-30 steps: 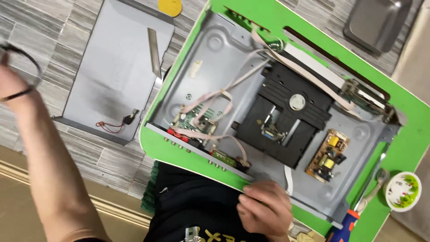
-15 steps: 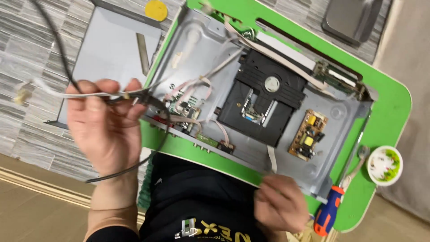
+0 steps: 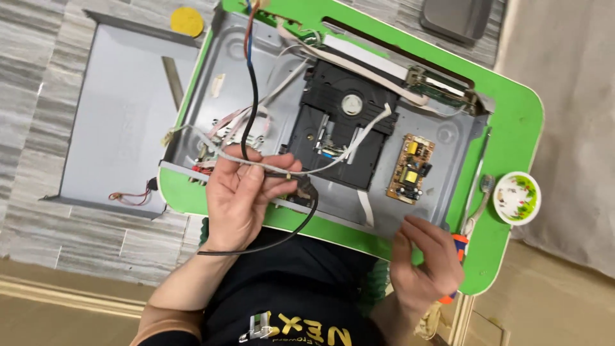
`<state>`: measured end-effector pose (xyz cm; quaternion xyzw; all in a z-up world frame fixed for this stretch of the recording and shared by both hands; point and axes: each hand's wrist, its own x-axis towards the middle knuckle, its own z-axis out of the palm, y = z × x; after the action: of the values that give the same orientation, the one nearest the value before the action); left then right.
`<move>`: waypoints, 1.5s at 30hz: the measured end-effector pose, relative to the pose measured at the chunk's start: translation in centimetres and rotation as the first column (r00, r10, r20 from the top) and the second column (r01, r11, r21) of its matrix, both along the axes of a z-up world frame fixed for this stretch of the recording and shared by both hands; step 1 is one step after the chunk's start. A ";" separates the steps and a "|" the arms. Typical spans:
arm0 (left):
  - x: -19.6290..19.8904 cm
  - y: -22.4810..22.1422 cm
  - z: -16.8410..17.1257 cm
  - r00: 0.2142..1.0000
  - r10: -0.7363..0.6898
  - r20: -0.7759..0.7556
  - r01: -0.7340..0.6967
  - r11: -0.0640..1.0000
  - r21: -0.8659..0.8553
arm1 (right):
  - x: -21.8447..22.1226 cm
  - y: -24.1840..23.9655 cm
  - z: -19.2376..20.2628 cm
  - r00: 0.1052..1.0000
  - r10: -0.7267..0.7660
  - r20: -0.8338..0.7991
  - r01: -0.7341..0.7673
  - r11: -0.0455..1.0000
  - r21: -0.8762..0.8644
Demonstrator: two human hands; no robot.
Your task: Repairing an electronic device by connecting internal ribbon cables and using a screwdriver to secure components
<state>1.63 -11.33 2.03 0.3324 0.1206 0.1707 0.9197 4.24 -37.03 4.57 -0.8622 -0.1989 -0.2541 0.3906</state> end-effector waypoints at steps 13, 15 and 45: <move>0.2 -3.6 -1.4 0.987 -0.159 0.006 0.158 0.986 0.044 | 0.0 3.1 1.2 0.910 0.196 -0.366 -0.198 0.980 0.033; 0.0 -4.3 -1.7 0.975 -0.213 0.059 0.210 0.976 0.054 | 0.0 3.5 0.5 0.800 0.253 -0.544 -0.257 0.964 0.070; 0.2 -1.2 -1.0 0.895 -0.442 -0.058 0.444 0.895 0.043 | -0.5 0.7 0.0 0.924 0.259 -0.283 -0.271 0.963 -0.002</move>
<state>1.78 -12.55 0.98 0.3804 0.0585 -0.0477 0.9217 3.69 -36.33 4.59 -0.8623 -0.2615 -0.0705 0.4278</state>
